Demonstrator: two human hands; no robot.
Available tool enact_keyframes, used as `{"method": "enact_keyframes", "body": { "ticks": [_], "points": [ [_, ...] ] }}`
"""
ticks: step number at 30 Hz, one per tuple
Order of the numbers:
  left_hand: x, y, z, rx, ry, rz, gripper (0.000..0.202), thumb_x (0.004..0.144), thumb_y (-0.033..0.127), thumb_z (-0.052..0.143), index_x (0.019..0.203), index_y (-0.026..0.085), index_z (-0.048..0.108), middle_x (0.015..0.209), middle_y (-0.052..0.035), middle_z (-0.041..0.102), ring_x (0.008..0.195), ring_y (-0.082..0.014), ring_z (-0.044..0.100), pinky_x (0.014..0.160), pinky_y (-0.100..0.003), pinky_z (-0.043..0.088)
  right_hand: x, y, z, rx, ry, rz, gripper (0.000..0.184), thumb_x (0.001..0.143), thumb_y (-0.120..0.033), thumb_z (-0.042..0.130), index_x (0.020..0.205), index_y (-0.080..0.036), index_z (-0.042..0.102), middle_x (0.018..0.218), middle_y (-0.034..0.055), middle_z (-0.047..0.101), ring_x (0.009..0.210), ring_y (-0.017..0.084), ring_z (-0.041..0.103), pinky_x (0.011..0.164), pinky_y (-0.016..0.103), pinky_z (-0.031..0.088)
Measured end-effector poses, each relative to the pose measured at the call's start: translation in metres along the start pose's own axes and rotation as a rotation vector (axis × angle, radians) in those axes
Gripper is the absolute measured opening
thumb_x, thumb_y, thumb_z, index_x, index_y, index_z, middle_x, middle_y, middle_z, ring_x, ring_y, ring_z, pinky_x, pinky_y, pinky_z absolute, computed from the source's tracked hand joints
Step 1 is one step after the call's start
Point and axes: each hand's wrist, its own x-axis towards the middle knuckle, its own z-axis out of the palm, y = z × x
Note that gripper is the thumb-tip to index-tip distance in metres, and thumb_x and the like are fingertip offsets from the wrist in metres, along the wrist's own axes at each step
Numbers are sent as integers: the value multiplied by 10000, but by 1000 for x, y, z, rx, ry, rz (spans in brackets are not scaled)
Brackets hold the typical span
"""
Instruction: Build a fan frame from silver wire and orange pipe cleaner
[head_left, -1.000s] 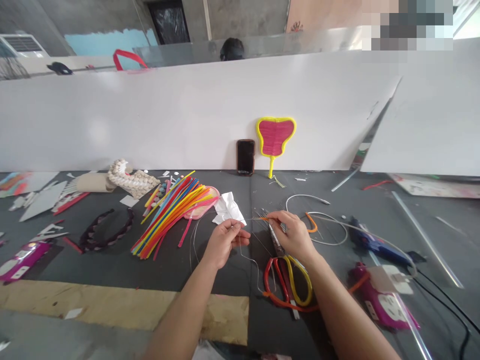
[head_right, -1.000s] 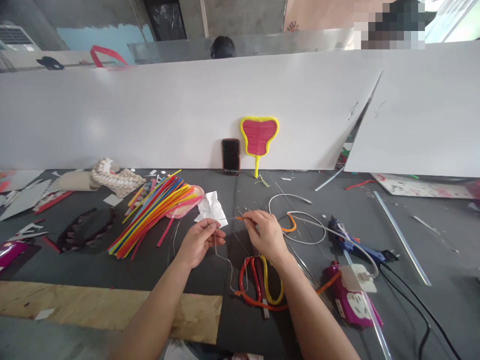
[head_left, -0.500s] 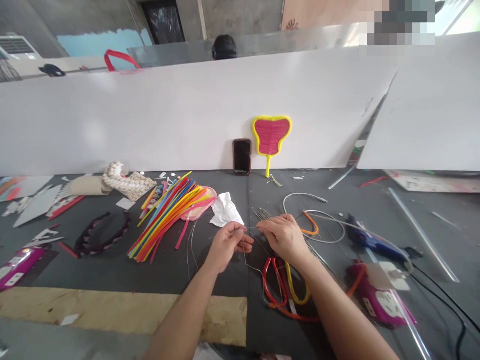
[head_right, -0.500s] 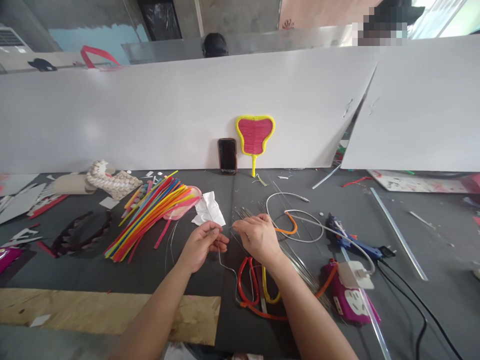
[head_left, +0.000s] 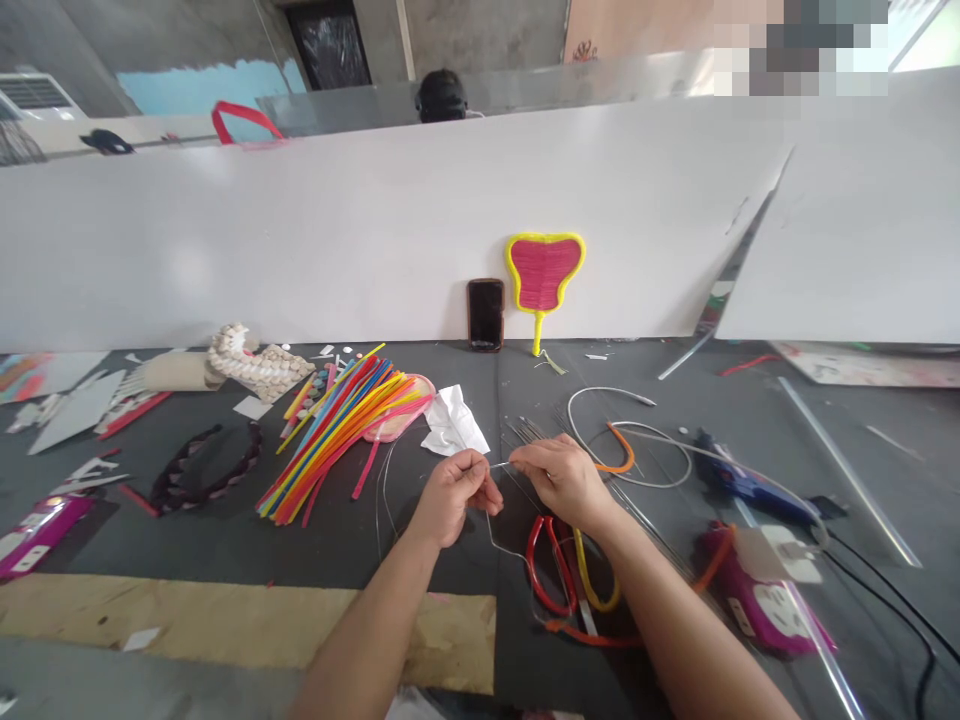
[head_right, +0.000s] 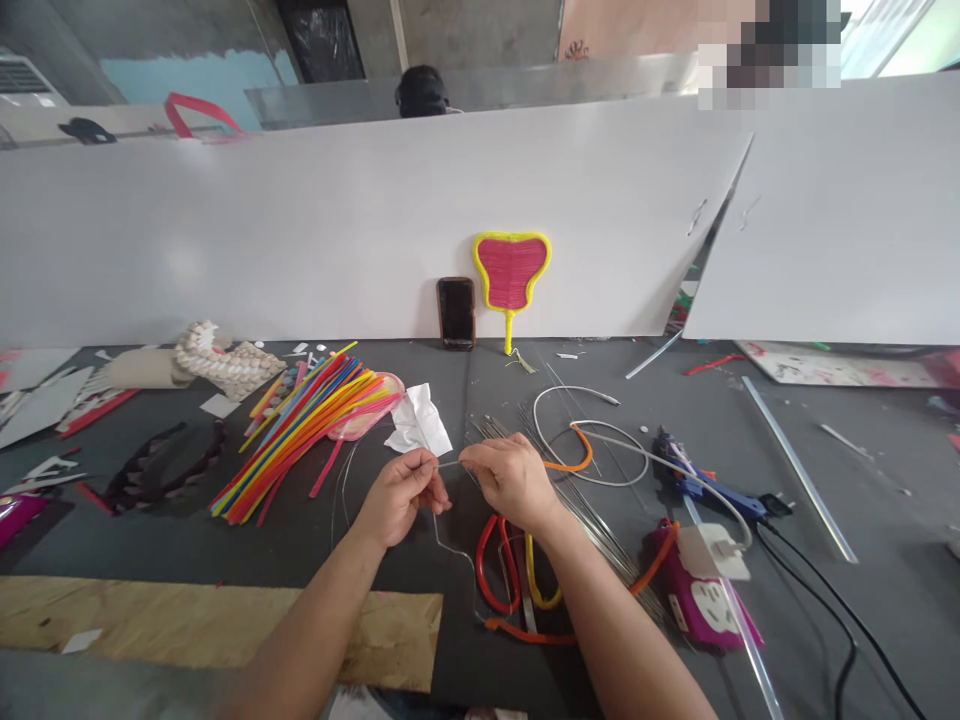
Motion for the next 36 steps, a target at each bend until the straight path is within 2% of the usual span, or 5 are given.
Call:
{"method": "enact_keyframes", "body": {
  "ticks": [6,14,24,30,36],
  "points": [
    [0,4,0,-215,-70,-111,210,755,324,644,774,135,554,634,-21,632,507,-113,588,558,-294,543,0,3,0,44,52,54,184,865,-156,456,856,-214,630,769,10,696,707,131,631,685,264,347],
    [1,1,-4,-406,-144,-173,174,719,229,686,735,131,543,579,9,579,477,-71,516,534,-264,543,0,0,-1,64,29,46,198,863,-151,450,851,-216,637,773,15,698,712,135,631,679,260,361],
    [-2,0,8,-438,-32,-80,186,719,230,680,698,162,508,577,39,536,515,-66,481,600,-285,549,0,-1,5,20,8,19,194,864,-161,461,854,-216,646,788,18,704,732,132,640,680,260,366],
    [0,1,8,-364,-20,-127,173,742,258,668,843,139,593,743,-28,635,634,-108,580,644,-318,552,1,3,1,86,84,104,178,867,-186,462,854,-216,637,768,17,696,712,151,628,685,259,417],
    [0,2,5,-224,-50,-125,172,725,265,683,799,139,593,607,-8,615,538,-106,572,593,-299,541,0,9,0,71,103,119,162,860,-197,492,871,-223,651,766,8,697,718,149,631,686,255,437]
  ]
}}
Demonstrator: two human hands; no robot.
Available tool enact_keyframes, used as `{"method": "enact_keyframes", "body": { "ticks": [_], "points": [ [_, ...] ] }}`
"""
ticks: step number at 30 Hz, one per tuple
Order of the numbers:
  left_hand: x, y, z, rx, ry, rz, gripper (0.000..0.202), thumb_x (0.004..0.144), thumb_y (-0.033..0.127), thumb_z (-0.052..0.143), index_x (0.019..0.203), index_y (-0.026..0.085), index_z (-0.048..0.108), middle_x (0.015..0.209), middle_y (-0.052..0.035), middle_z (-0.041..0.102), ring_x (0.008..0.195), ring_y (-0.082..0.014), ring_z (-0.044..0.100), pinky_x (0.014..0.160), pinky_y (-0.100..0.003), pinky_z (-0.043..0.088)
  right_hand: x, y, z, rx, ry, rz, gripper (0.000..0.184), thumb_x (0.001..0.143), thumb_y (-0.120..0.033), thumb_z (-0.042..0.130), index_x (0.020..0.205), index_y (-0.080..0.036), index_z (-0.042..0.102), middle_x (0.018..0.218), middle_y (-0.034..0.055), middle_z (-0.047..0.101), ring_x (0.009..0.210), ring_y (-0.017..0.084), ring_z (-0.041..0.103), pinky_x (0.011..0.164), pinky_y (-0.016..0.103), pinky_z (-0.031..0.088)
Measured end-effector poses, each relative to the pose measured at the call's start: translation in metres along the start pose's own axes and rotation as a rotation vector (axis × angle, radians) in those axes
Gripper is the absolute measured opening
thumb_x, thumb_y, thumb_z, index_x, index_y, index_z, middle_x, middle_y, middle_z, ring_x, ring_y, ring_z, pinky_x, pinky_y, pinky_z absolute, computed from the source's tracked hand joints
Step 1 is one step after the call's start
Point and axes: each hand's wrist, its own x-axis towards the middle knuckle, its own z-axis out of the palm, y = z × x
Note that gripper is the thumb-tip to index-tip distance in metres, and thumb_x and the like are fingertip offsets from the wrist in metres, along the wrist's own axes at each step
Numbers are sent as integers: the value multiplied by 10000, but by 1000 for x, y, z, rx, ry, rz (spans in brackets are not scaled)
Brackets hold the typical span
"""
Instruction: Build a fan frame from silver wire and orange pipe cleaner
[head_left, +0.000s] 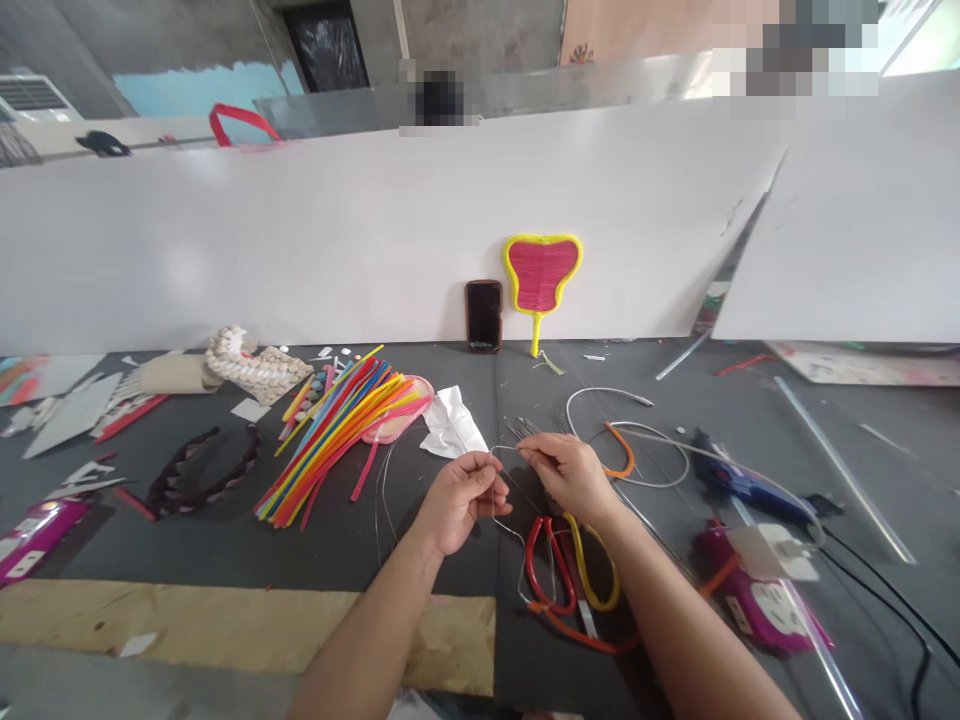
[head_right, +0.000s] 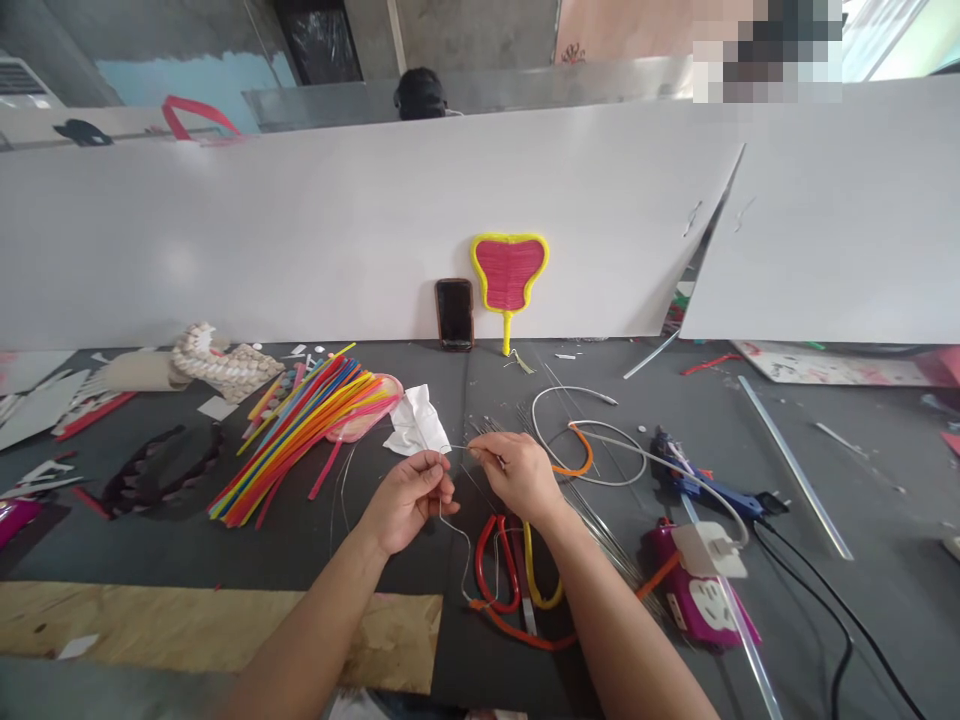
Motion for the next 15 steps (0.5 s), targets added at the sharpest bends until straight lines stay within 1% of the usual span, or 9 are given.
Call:
{"method": "enact_keyframes", "body": {
  "ticks": [2,4,6,10,15],
  "points": [
    [0,1,-1,16,-4,-10,178,726,269,679,813,135,601,609,-17,625,541,-116,586,607,-307,540,0,1,-1,2,-6,-10,173,861,-196,488,900,-225,653,812,19,706,757,155,642,704,263,443],
    [-1,1,-1,-8,-8,-15,205,748,310,649,829,126,609,651,-45,649,576,-138,611,650,-340,541,-1,1,-2,-4,-39,-29,184,855,-179,487,908,-228,657,846,24,710,778,158,646,712,268,445],
    [-1,1,-1,-43,-13,-24,232,777,351,607,806,121,608,657,-57,656,563,-137,607,668,-366,540,-1,0,-3,-13,-79,-52,188,848,-163,491,890,-230,661,848,22,712,778,155,647,711,267,441],
    [0,0,-2,-67,-37,-49,219,790,352,588,754,136,585,538,-6,604,435,-85,516,626,-342,539,0,-3,-4,-21,-107,-85,187,849,-163,489,865,-231,662,814,18,709,768,146,644,707,259,433],
    [0,1,-3,-44,-20,-47,200,761,336,623,731,152,551,471,38,541,388,-60,436,564,-299,534,0,-5,-1,-41,-108,-89,188,858,-173,480,862,-229,659,820,22,709,769,144,644,709,258,427]
  ]
}}
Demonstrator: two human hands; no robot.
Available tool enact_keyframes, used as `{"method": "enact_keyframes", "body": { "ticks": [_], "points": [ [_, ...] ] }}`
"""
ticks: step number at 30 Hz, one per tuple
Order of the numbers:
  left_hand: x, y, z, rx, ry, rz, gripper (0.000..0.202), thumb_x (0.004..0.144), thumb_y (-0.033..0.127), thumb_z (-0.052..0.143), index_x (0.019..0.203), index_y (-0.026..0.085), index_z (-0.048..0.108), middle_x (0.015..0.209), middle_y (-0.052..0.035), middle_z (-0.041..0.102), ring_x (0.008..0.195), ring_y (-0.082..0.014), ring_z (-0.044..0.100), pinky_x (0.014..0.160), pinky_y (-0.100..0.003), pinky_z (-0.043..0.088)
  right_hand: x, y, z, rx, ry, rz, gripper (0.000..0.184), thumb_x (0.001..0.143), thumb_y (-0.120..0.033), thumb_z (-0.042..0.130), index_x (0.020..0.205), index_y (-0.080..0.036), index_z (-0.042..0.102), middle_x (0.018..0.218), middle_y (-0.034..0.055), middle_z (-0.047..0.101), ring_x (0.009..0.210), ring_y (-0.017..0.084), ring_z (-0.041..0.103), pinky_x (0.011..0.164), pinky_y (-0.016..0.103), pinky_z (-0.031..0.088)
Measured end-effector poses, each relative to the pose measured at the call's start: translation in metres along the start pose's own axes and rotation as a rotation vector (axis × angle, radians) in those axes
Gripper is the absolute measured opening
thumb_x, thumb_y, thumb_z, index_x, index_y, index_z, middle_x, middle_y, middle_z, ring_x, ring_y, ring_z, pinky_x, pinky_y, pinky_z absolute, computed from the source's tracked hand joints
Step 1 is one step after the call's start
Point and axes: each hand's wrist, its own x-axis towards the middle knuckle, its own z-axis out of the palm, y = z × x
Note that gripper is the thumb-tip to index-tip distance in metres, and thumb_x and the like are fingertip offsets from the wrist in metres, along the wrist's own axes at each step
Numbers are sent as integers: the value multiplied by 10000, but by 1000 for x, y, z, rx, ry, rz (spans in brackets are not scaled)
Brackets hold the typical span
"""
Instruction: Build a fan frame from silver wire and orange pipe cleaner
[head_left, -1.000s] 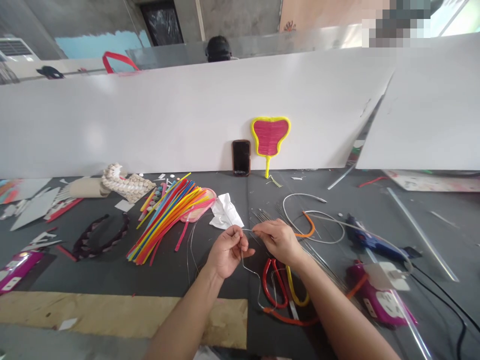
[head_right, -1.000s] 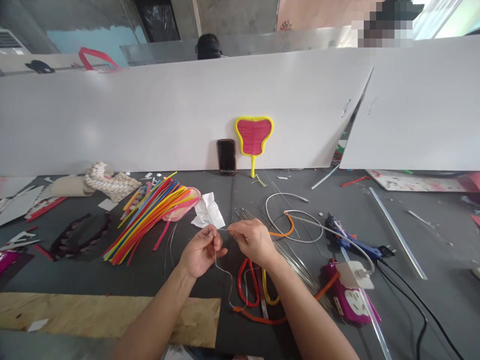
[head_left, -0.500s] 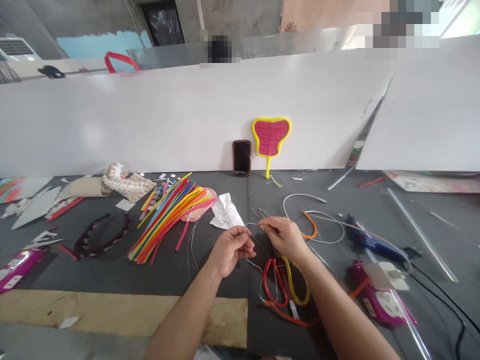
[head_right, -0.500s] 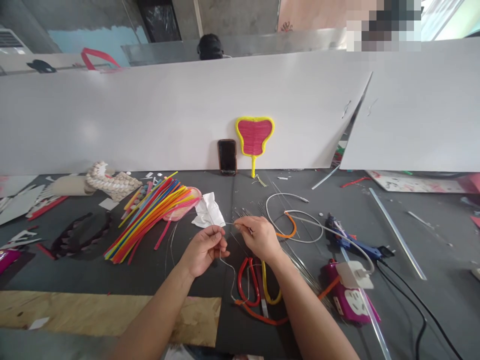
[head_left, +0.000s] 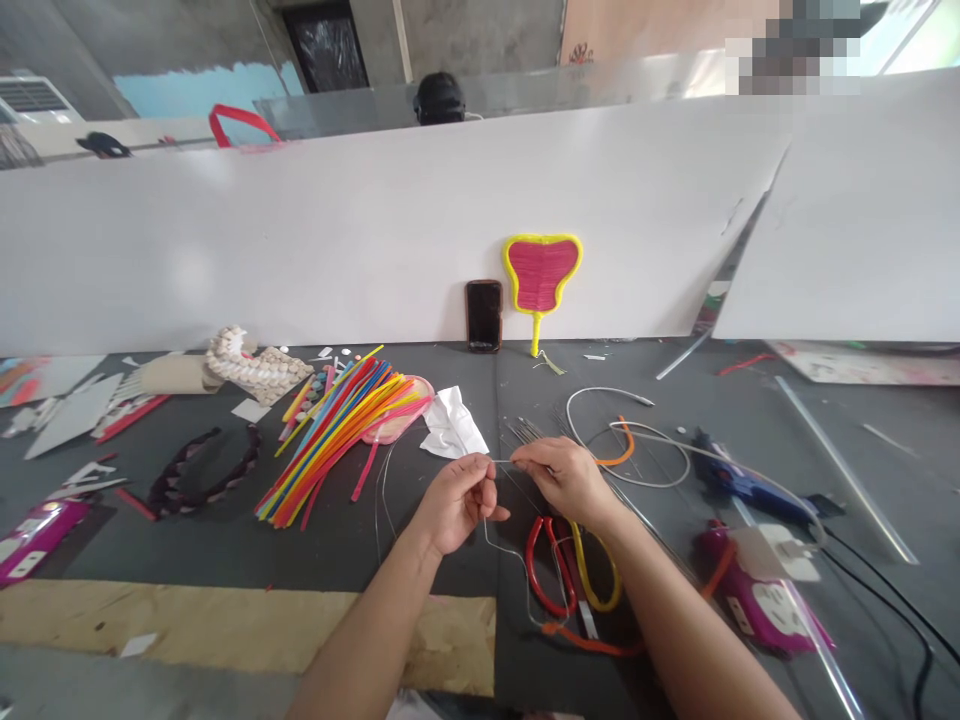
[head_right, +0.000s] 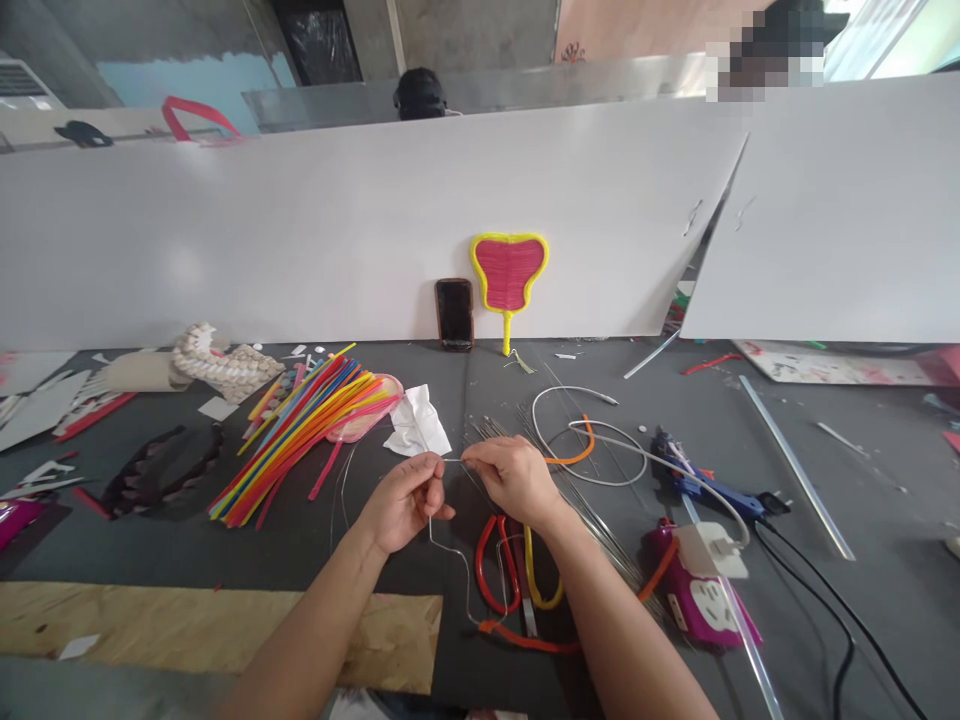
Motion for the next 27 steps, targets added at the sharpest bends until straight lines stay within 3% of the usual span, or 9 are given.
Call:
{"method": "enact_keyframes", "body": {
  "ticks": [4,8,11,14,18,21,23,25,27],
  "points": [
    [1,-1,2,-35,30,27,196,759,325,638,741,149,551,514,28,566,428,-67,472,584,-308,541,0,2,3,22,18,31,191,857,-177,479,865,-228,662,830,25,712,771,157,648,715,272,439],
    [2,-6,6,-74,-39,29,275,777,398,613,878,143,588,753,-65,669,684,-158,630,738,-403,528,0,5,3,81,163,139,185,856,-222,485,888,-229,667,843,40,708,785,174,647,709,282,474],
    [0,-9,7,77,-121,-15,272,785,398,603,836,130,595,856,-107,673,792,-203,650,759,-406,515,0,7,-1,78,254,215,184,852,-252,495,895,-228,673,841,49,703,769,181,642,689,290,489],
    [-2,-8,7,176,-138,-29,257,796,395,589,791,139,572,913,-115,668,831,-233,659,708,-390,528,2,6,-8,-1,316,175,202,854,-274,505,989,-233,649,918,67,686,845,207,621,765,349,479],
    [-2,3,-1,68,-71,57,242,810,391,572,775,155,530,891,-88,682,800,-233,674,703,-414,535,1,5,-17,-81,574,95,318,858,-269,488,1171,-235,533,1161,110,571,1099,254,503,924,452,396],
    [-2,16,-11,-25,0,171,203,800,358,597,808,171,519,856,-57,695,774,-221,682,710,-411,537,-1,4,-18,44,775,194,225,856,-292,485,1051,-207,558,1007,100,595,964,234,548,835,412,442],
    [-2,22,-17,-79,48,228,199,790,349,613,831,183,511,841,-43,702,779,-219,683,707,-401,539,-1,1,-16,256,715,328,171,850,-337,498,897,-191,573,797,54,591,726,177,560,670,329,467],
    [-2,25,-20,-112,81,254,206,783,351,621,848,192,507,830,-35,706,791,-218,683,705,-388,540,0,-3,-10,522,466,443,221,829,-391,528,836,-175,575,669,15,556,551,122,491,523,264,418],
    [-2,25,-21,-118,90,258,208,780,348,625,857,195,506,826,-33,706,793,-217,682,698,-377,541,2,-8,-1,766,175,522,297,795,-433,568,906,-158,588,641,-2,544,479,88,429,450,231,353]
  ]
}}
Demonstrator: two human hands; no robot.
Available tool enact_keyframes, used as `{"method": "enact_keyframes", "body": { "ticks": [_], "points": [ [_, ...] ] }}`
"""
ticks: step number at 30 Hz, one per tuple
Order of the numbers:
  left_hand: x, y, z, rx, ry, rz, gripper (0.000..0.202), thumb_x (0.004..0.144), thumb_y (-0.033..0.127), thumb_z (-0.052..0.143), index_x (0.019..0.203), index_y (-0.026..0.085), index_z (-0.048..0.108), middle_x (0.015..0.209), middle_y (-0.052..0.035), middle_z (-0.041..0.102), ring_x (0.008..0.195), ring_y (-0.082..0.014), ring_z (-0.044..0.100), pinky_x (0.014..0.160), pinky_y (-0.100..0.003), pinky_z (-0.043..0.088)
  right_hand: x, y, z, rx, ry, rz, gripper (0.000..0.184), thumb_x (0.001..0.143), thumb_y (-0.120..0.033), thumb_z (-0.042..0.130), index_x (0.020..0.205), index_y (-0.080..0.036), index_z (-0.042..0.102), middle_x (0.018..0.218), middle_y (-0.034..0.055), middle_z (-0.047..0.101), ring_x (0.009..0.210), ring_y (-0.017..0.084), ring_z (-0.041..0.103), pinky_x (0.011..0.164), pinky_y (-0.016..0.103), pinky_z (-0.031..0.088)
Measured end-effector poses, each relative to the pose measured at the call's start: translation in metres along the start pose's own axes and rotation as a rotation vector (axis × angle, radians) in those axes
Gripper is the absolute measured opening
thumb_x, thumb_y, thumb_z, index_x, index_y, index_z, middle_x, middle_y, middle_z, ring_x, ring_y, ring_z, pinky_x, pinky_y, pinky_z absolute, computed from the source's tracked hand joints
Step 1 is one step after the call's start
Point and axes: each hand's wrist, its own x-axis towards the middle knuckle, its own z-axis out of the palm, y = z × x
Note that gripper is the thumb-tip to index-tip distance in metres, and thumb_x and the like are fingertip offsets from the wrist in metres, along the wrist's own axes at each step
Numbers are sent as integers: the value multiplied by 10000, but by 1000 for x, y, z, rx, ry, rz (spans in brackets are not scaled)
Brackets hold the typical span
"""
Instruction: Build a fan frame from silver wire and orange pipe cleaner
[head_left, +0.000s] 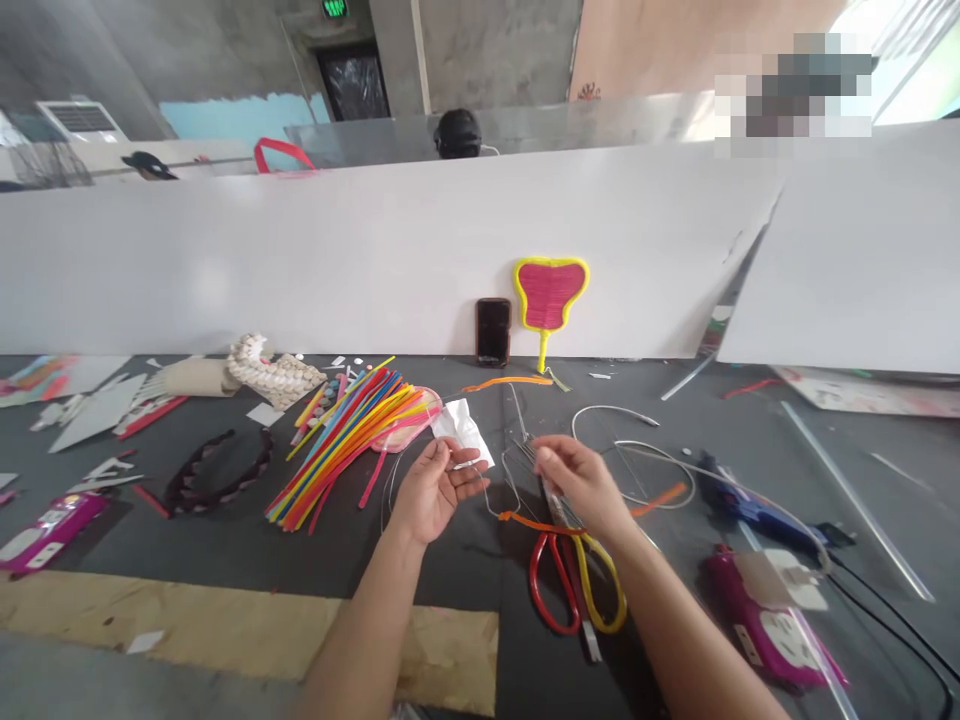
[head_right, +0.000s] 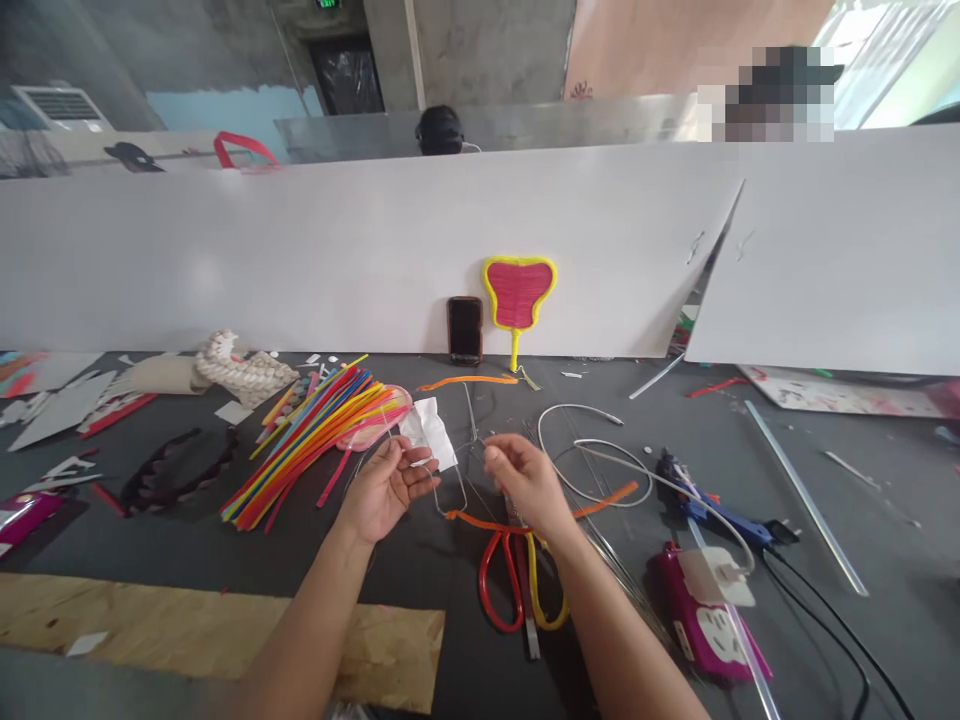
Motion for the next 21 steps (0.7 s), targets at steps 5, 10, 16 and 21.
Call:
{"method": "enact_keyframes", "body": {
  "ticks": [5,10,16,21],
  "points": [
    [1,-7,4,57,1,-26,205,802,360,594,874,181,524,847,-54,696,784,-209,674,689,-371,539,-2,11,23,276,-213,163,308,759,-438,617,896,-163,600,573,-52,463,432,50,343,408,194,252],
    [-1,-21,12,146,-44,-20,294,786,337,623,1014,173,534,952,-71,660,860,-191,647,763,-351,518,-1,20,28,223,-79,34,251,776,-428,595,775,-177,581,567,-43,482,450,67,381,426,205,299],
    [-6,-39,22,349,-142,-159,358,699,289,712,987,159,542,861,-56,658,737,-173,654,670,-300,515,5,25,21,20,108,-149,187,784,-369,577,807,-193,636,640,-11,566,549,105,468,534,232,401],
    [7,-34,34,523,-77,-79,298,712,351,677,910,147,586,825,-61,664,777,-161,633,671,-269,505,17,19,11,40,185,-138,236,761,-404,579,801,-182,646,616,-6,567,515,110,460,492,235,387]
  ]
}}
